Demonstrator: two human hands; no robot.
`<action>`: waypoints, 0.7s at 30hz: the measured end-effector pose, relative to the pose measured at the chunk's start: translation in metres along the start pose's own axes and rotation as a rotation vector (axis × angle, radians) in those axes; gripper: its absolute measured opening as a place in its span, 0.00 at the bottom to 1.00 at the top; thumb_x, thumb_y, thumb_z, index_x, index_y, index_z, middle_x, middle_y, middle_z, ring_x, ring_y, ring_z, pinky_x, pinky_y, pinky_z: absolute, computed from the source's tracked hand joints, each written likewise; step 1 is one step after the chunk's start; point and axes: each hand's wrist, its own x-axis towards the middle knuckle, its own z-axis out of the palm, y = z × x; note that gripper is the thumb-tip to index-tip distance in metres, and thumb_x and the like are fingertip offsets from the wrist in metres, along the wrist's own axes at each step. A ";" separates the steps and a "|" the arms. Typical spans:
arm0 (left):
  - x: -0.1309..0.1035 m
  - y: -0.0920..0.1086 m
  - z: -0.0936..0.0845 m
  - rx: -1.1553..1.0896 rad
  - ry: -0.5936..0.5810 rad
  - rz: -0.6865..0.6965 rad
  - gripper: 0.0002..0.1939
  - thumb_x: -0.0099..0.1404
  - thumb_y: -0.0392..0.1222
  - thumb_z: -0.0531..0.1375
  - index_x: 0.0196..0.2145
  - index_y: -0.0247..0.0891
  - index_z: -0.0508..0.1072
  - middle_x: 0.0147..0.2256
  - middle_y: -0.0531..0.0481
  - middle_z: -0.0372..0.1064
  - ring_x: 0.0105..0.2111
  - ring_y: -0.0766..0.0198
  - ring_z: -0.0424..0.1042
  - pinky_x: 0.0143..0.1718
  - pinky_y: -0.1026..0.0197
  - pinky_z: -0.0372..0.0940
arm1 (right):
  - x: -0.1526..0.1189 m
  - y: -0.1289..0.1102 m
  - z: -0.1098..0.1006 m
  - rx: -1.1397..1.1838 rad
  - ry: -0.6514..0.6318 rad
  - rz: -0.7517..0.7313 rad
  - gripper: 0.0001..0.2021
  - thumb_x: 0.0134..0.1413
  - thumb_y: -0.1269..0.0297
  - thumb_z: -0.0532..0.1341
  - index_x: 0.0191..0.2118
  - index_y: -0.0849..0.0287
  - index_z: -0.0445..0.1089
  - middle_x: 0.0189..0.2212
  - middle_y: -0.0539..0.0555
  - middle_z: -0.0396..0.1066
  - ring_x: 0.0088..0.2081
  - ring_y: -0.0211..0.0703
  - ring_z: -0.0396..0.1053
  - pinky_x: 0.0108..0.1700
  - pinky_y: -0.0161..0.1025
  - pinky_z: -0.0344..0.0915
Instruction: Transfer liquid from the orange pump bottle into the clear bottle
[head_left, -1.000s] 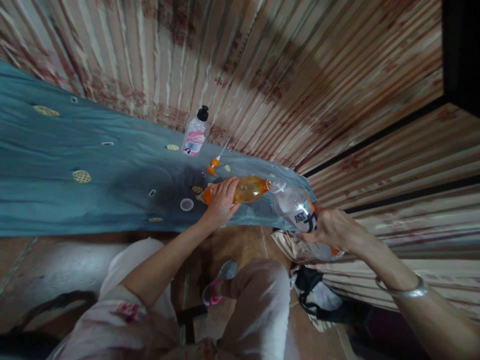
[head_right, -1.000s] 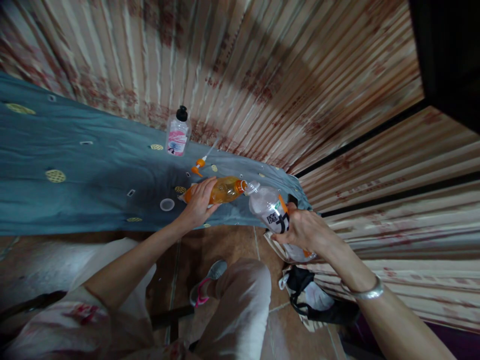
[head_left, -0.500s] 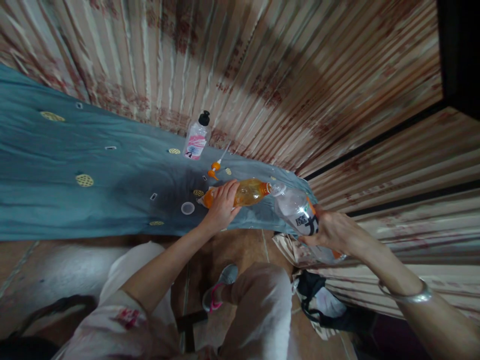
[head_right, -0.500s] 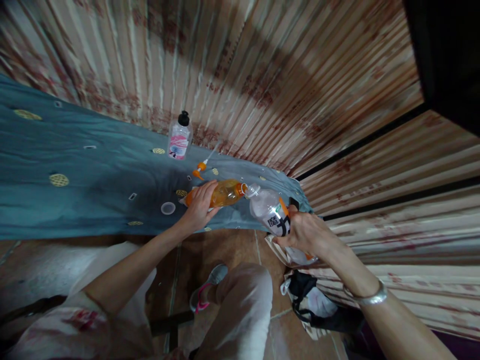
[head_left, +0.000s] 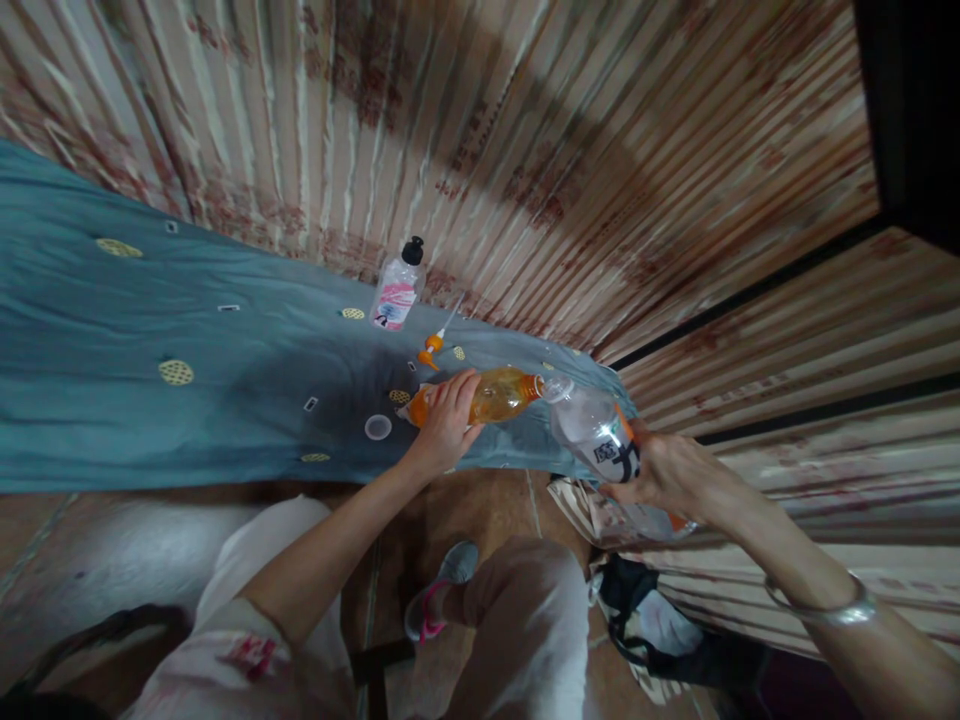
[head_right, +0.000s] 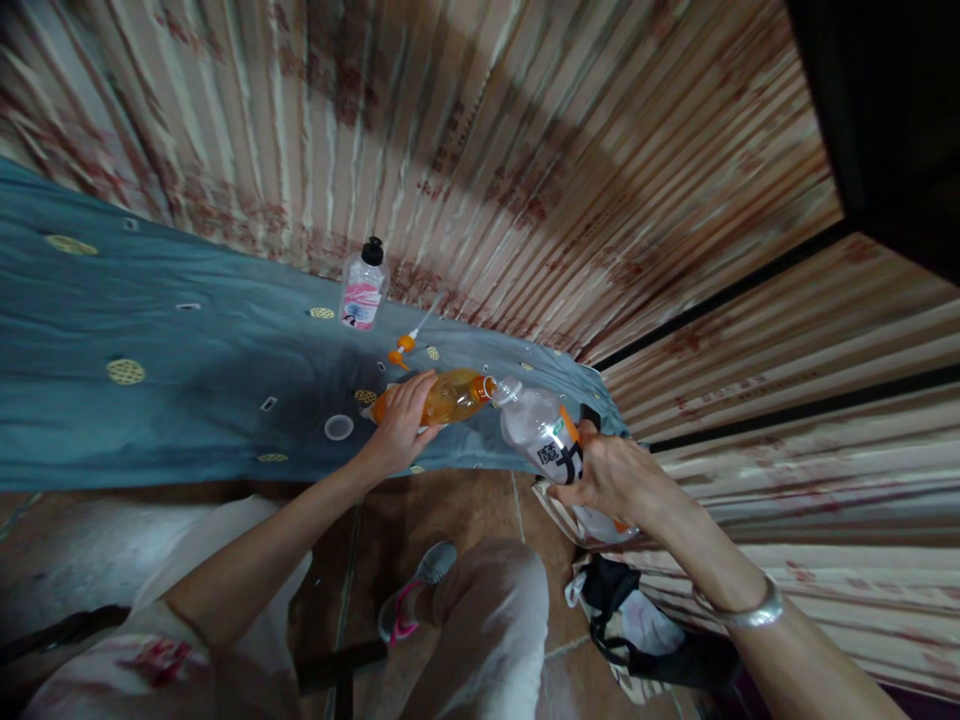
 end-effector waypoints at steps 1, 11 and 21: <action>0.000 0.000 0.000 0.000 0.000 -0.001 0.33 0.61 0.39 0.58 0.61 0.32 0.52 0.60 0.33 0.56 0.60 0.46 0.57 0.59 0.42 0.54 | 0.000 0.000 -0.001 0.012 0.000 -0.003 0.19 0.47 0.47 0.59 0.31 0.62 0.67 0.18 0.57 0.69 0.25 0.49 0.72 0.22 0.36 0.50; -0.001 -0.001 0.002 0.016 0.005 0.005 0.33 0.61 0.38 0.58 0.61 0.31 0.52 0.60 0.32 0.56 0.60 0.46 0.57 0.59 0.42 0.54 | 0.001 0.000 0.004 -0.039 0.041 -0.004 0.26 0.47 0.48 0.60 0.42 0.68 0.68 0.20 0.58 0.71 0.25 0.51 0.73 0.23 0.37 0.51; 0.000 -0.001 0.001 0.024 -0.010 0.014 0.33 0.62 0.40 0.58 0.62 0.32 0.51 0.61 0.32 0.55 0.60 0.46 0.57 0.59 0.42 0.54 | -0.002 -0.003 -0.005 -0.001 -0.032 0.014 0.23 0.47 0.48 0.60 0.39 0.67 0.67 0.21 0.59 0.72 0.28 0.52 0.74 0.24 0.37 0.51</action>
